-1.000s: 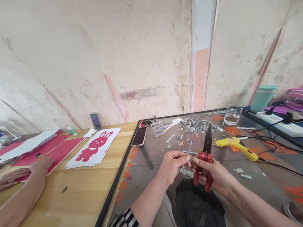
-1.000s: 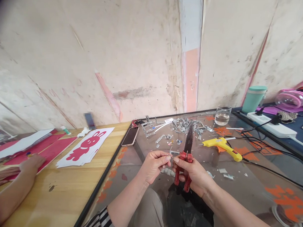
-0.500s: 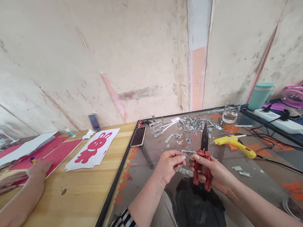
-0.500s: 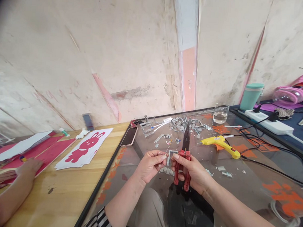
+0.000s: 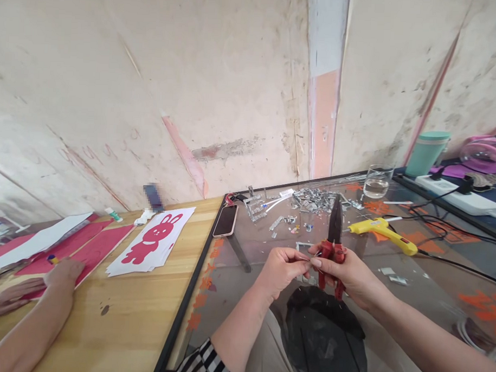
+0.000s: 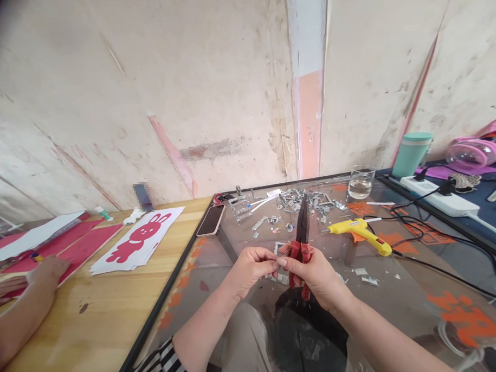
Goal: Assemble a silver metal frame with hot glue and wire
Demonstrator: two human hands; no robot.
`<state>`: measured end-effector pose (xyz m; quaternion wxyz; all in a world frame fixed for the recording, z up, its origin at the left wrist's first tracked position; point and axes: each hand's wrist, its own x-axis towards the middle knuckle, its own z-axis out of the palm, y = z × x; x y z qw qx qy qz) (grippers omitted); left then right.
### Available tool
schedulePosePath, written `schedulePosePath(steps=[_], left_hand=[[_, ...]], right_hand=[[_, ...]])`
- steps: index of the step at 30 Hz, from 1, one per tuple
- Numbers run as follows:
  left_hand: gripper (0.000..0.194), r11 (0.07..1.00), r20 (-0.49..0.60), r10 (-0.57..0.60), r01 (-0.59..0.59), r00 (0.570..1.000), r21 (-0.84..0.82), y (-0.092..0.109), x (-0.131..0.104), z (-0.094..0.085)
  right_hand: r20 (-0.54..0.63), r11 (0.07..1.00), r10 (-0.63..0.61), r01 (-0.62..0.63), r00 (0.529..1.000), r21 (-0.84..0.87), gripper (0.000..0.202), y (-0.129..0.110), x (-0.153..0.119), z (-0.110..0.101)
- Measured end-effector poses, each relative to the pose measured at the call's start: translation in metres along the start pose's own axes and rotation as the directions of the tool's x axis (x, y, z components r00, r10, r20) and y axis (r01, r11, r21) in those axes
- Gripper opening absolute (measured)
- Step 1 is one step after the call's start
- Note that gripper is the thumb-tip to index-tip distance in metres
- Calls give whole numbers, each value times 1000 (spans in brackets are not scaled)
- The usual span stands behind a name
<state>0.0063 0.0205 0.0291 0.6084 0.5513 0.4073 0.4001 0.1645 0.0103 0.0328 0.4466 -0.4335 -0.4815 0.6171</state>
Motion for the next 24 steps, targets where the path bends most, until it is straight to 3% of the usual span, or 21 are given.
schedulePosePath(steps=[5,14,19,21,24], left_hand=[[21,981,-17,75,-71,997,179,-2,0,-1],[14,997,-95,49,-42,994,69,-2,1,0],[16,968,-63,92,-75,994,239,2,-1,-1],[16,934,-64,127,-98,990,343,1,-2,-1],[18,858,-81,185,-121,980,498,-3,-2,2]], right_hand=[[-60,988,-12,2,998,-157,35,-2,0,-1],[-123,991,-12,-5,992,-136,26,-1,1,5],[-88,984,-24,8,996,-180,26,5,5,0],[-115,968,-78,48,990,-245,28,8,9,-4],[-151,902,-271,196,951,-384,29,11,12,-8]])
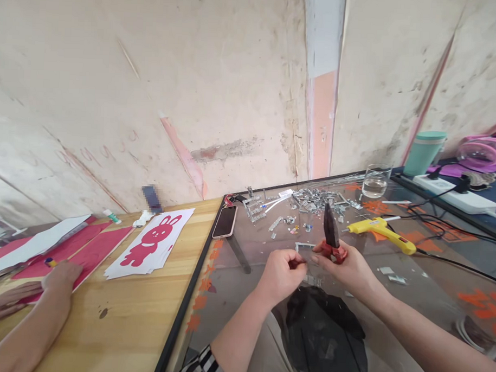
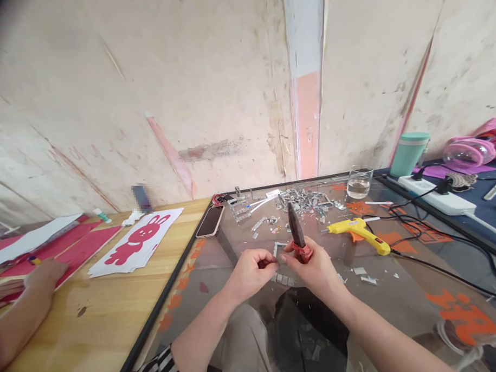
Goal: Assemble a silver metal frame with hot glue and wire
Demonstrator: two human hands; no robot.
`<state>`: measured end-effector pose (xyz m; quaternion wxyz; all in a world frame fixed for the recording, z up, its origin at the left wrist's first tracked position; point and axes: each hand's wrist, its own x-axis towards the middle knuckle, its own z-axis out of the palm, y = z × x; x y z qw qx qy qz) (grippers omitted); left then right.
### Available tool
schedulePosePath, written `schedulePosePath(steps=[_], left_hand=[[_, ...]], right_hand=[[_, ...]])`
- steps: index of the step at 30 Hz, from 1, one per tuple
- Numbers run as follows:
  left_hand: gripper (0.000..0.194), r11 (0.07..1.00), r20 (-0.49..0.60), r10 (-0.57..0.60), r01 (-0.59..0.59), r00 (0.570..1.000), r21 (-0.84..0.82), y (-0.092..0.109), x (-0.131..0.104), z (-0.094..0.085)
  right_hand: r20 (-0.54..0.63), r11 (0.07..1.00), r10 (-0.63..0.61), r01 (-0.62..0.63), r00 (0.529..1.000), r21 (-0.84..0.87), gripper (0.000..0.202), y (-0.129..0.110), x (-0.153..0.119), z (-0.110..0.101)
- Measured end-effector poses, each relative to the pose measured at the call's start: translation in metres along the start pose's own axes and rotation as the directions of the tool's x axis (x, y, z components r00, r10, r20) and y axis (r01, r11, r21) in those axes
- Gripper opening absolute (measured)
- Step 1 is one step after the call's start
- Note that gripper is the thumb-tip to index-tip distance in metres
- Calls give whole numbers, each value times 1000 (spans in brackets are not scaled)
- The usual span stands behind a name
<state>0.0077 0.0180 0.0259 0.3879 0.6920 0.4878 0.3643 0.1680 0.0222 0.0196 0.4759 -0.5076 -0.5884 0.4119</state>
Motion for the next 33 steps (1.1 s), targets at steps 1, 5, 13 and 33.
schedulePosePath(steps=[1,5,13,33], left_hand=[[18,998,-11,21,-20,1000,57,-1,0,2],[18,972,-3,102,-99,995,215,-3,-1,9],[16,998,73,-19,23,997,-55,1,-1,5],[23,955,167,-80,124,983,-271,-5,4,-6]], right_hand=[[-6,996,-69,68,998,-51,27,0,0,0],[111,930,-253,273,961,-247,14,0,-3,2],[135,903,-254,284,958,-321,15,3,1,-3],[199,995,-20,38,980,-87,20,3,4,-3]])
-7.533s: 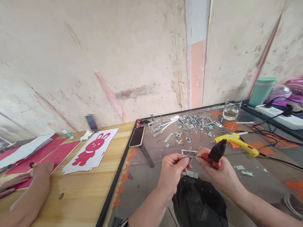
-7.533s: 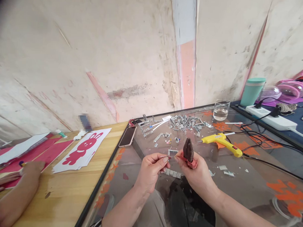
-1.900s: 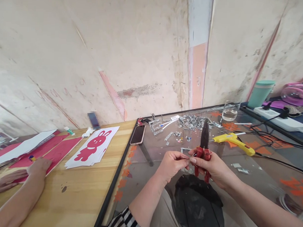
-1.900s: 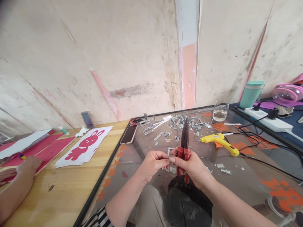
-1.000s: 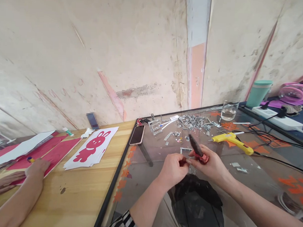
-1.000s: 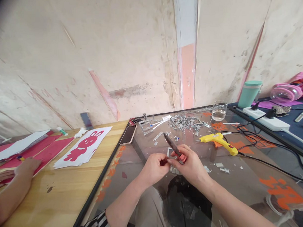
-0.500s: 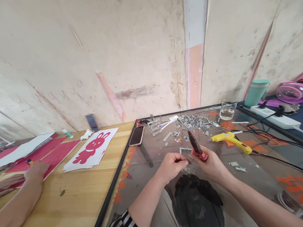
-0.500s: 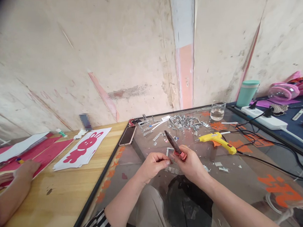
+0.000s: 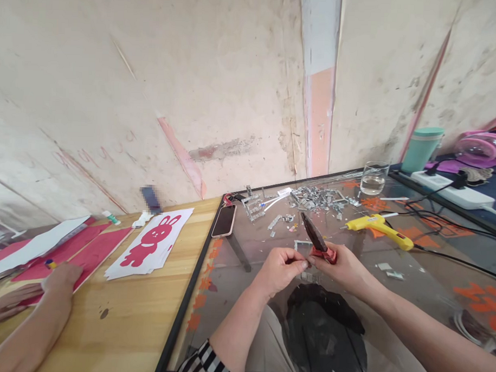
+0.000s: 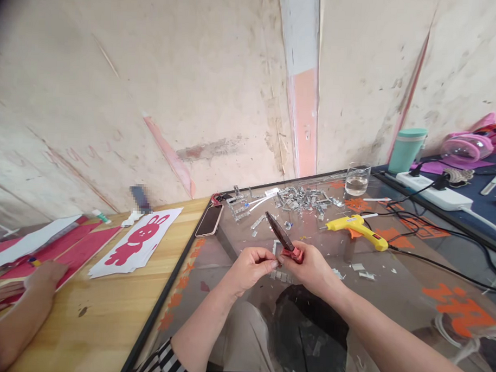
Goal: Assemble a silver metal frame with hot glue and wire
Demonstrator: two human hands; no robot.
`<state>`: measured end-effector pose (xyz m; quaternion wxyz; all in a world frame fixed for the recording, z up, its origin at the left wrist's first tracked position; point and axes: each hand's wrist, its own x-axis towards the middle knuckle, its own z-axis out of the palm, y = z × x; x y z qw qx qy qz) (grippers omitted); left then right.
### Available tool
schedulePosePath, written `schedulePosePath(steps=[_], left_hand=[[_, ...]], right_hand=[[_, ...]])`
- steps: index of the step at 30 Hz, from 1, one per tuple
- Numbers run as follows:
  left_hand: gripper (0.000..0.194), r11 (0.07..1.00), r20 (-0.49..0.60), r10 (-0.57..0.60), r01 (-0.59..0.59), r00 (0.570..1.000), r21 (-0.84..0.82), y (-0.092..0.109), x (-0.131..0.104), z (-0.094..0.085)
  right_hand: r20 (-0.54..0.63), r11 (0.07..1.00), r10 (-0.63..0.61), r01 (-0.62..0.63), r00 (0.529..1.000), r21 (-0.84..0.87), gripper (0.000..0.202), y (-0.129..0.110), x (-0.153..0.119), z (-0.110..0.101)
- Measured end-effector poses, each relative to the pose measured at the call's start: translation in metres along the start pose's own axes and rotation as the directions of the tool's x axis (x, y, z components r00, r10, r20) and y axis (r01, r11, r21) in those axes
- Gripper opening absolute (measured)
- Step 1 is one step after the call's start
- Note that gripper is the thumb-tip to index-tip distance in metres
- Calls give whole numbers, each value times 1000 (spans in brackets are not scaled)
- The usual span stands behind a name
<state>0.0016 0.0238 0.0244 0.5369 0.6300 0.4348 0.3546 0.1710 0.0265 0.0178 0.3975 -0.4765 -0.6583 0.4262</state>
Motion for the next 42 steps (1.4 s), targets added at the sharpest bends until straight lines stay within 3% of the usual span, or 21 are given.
schedulePosePath(steps=[5,8,13,17,20,26,30,36,42], left_hand=[[22,997,-3,-11,11,1000,77,-1,0,1],[21,998,-15,-14,15,1000,57,0,-1,2],[24,957,-15,-77,70,997,-282,3,-1,6],[26,843,20,-125,117,992,-525,3,-1,12],[23,784,-28,-144,97,989,-614,2,-1,18],[21,765,-163,-133,-4,978,-645,2,-1,32],[22,708,-147,-140,-5,979,-706,5,-2,36],[21,695,-124,-121,-5,985,-719,7,-1,35],[17,758,-132,-54,-45,990,-651,5,-2,35]], right_hand=[[59,998,25,-28,998,61,20,-3,-2,3],[25,993,65,-67,998,93,24,-7,-4,4],[-47,965,197,-185,979,184,28,-16,-8,5],[-110,937,237,-197,965,290,31,-16,-8,4],[-146,922,245,-184,958,342,31,-15,-8,5],[-157,895,165,-80,974,439,28,-13,-9,12],[-107,864,155,-82,982,497,27,-12,-11,14],[-90,850,139,-72,986,522,23,-8,-11,13],[-85,850,67,-12,994,527,21,-9,-12,12]])
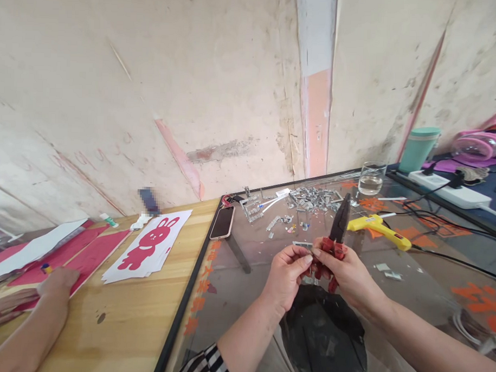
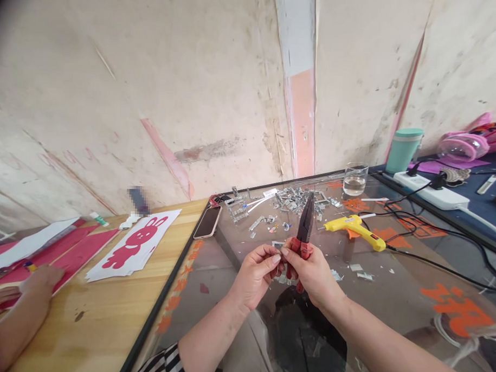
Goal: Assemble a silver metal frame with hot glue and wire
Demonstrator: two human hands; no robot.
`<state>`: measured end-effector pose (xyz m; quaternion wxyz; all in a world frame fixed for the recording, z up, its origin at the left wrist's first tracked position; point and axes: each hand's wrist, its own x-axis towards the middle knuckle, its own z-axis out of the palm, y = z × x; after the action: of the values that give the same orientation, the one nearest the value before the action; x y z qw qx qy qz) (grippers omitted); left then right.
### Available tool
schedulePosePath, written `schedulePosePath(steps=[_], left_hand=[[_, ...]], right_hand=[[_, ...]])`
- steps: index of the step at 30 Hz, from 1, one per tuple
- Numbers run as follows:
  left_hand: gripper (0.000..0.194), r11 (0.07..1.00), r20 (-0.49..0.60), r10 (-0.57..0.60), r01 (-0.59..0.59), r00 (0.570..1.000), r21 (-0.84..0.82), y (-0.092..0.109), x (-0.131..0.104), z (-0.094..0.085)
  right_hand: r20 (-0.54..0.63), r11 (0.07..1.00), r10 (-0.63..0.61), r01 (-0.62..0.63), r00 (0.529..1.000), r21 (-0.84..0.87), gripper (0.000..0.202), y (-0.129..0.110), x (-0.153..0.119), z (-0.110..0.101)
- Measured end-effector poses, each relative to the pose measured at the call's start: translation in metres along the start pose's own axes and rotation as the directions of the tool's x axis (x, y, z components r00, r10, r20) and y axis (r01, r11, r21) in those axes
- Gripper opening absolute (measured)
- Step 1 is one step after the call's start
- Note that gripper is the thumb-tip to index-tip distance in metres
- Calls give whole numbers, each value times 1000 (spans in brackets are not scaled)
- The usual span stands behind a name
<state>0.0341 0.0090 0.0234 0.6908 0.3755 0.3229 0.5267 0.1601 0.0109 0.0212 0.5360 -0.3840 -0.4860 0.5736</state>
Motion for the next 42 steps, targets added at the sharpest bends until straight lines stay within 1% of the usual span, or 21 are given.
schedulePosePath(steps=[4,6,8,10,14,16,19,21,26,32,37,40,42], left_hand=[[17,986,27,74,-77,997,148,0,1,-2],[17,961,35,118,-123,992,247,0,2,-4],[19,940,40,137,-143,990,310,1,2,-5],[20,949,46,115,-123,992,290,2,3,-5],[20,993,62,18,-25,998,120,3,3,-4],[21,996,70,-1,-5,998,88,4,3,-4],[23,992,79,29,-39,996,119,5,2,-5],[24,988,92,49,-61,995,141,5,2,-5],[27,982,102,28,-47,994,183,6,2,-5],[26,979,91,38,-55,995,194,3,3,-6],[22,968,28,77,-82,997,235,4,0,-5],[21,954,-1,105,-100,995,284,5,-1,-5],[21,954,-13,96,-89,995,287,5,-2,-4]], right_hand=[[-9,1000,24,-24,1000,14,22,-4,-1,1],[-11,1000,19,-19,1000,7,24,-4,0,2],[-12,1000,9,-9,1000,-3,24,-4,0,3],[-4,1000,-6,6,1000,-7,24,-5,0,3],[28,999,-26,26,999,-35,26,-5,-1,2],[10,998,-18,19,1000,-64,28,-5,0,1],[-25,997,-12,10,1000,-77,29,-5,0,2],[-19,997,-5,3,1000,-75,28,-6,0,3],[16,999,0,1,1000,-50,25,-8,-1,6],[9,994,2,-1,1000,-107,26,-9,0,5],[-84,965,54,-74,995,-253,27,-14,-1,-1],[-99,958,57,-82,993,-274,26,-15,-1,-2],[-94,959,73,-96,993,-268,27,-16,-1,-2]])
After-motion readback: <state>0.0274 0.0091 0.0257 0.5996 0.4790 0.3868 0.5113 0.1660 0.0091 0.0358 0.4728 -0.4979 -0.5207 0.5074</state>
